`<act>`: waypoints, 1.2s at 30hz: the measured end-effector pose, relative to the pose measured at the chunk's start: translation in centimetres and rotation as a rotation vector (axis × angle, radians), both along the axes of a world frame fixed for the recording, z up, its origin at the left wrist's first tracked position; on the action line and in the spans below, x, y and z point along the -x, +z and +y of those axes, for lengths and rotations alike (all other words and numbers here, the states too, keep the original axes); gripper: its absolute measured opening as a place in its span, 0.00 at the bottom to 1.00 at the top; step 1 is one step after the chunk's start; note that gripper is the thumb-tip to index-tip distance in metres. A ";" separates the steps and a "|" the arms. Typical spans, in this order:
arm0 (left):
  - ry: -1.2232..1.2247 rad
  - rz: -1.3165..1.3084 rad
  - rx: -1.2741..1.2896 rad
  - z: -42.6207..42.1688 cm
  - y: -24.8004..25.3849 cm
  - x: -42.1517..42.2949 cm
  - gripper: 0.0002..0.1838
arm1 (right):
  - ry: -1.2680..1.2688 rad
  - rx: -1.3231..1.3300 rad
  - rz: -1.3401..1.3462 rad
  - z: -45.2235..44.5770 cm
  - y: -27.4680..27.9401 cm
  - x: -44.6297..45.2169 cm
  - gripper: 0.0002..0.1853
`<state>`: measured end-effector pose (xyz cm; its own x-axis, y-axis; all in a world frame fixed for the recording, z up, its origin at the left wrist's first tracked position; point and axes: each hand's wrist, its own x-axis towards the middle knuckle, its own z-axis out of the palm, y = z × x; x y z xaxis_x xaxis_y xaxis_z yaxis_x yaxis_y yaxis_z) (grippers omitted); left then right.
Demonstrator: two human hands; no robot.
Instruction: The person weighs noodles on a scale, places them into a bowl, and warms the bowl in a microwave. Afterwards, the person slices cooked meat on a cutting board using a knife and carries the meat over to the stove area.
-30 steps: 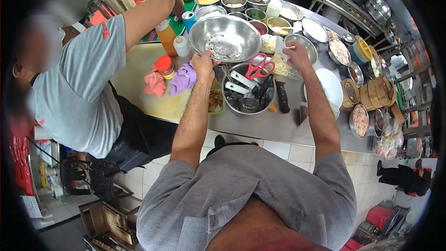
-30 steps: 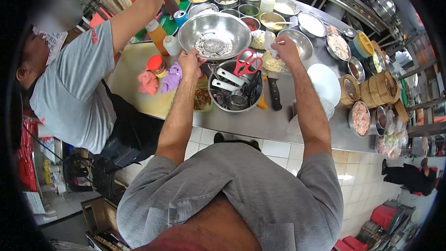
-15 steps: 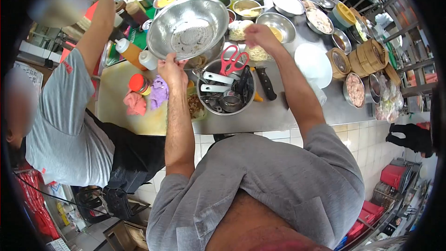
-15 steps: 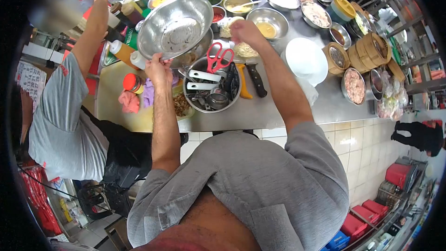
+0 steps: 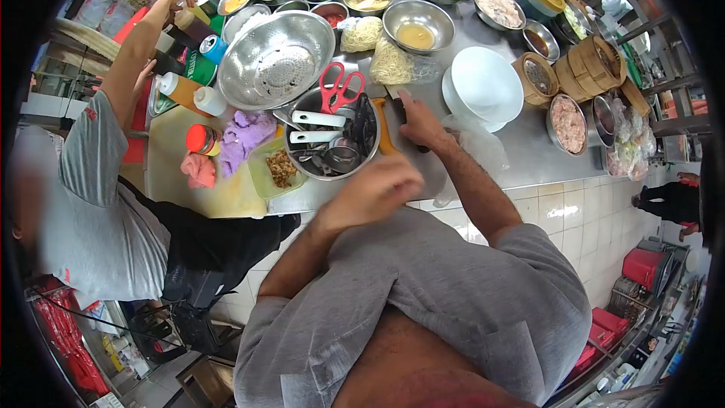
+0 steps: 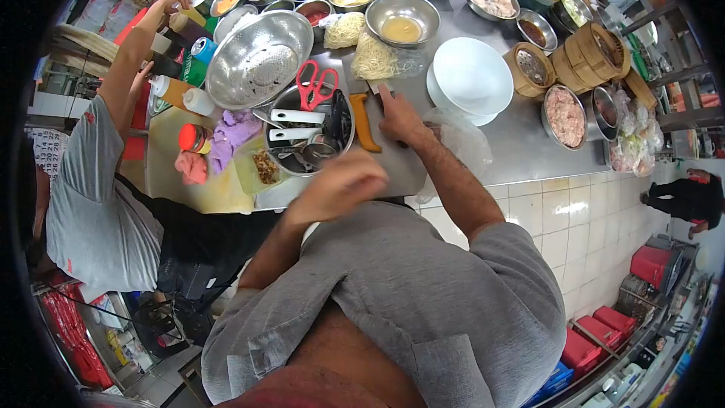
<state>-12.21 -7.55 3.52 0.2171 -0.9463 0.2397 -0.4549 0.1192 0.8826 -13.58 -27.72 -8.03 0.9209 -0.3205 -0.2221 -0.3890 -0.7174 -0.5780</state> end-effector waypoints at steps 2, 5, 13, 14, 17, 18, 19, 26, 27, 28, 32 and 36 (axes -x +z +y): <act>-0.366 -0.039 -0.328 -2.8 -4.8 1.8 0.20 | -0.008 -0.023 -0.014 -0.4 0.4 0.5 0.35; -0.191 -0.238 -0.354 -5.5 -8.3 4.7 0.35 | 0.005 -0.039 -0.015 -1.0 1.8 0.7 0.31; 0.275 -0.308 -0.217 -12.9 -12.8 7.1 0.33 | 0.131 -0.142 0.087 -1.6 12.8 4.9 0.27; 0.267 -0.195 -0.191 -13.5 -14.1 6.6 0.28 | 0.182 -0.180 0.079 -2.3 13.8 6.5 0.27; 0.338 0.114 -0.138 -13.4 -12.5 6.3 0.18 | 0.143 -0.337 0.071 -3.4 17.4 11.6 0.30; 0.424 0.315 -0.122 -13.0 -11.1 6.2 0.14 | 0.136 -0.383 -0.024 -3.9 17.5 13.4 0.30; 0.432 0.318 -0.119 -12.9 -10.1 6.0 0.14 | 0.132 -0.432 -0.118 -4.2 17.4 15.1 0.31; 0.409 0.812 -0.098 -9.9 -0.8 6.6 0.14 | -0.283 -0.367 -0.401 -0.4 14.4 18.4 0.29; 0.367 0.850 -0.020 -8.8 0.9 7.0 0.15 | -0.266 -0.373 -0.403 0.3 14.3 18.2 0.29; 0.333 0.883 0.062 -7.6 2.0 7.3 0.16 | -0.283 -0.301 -0.534 0.9 14.2 17.8 0.29; 0.365 0.648 0.088 -2.4 4.1 6.7 0.17 | -0.350 -0.297 -0.724 4.4 15.1 15.6 0.28; 0.363 0.806 0.245 4.1 6.8 6.3 0.17 | -0.266 -0.290 -0.834 9.9 16.3 14.2 0.25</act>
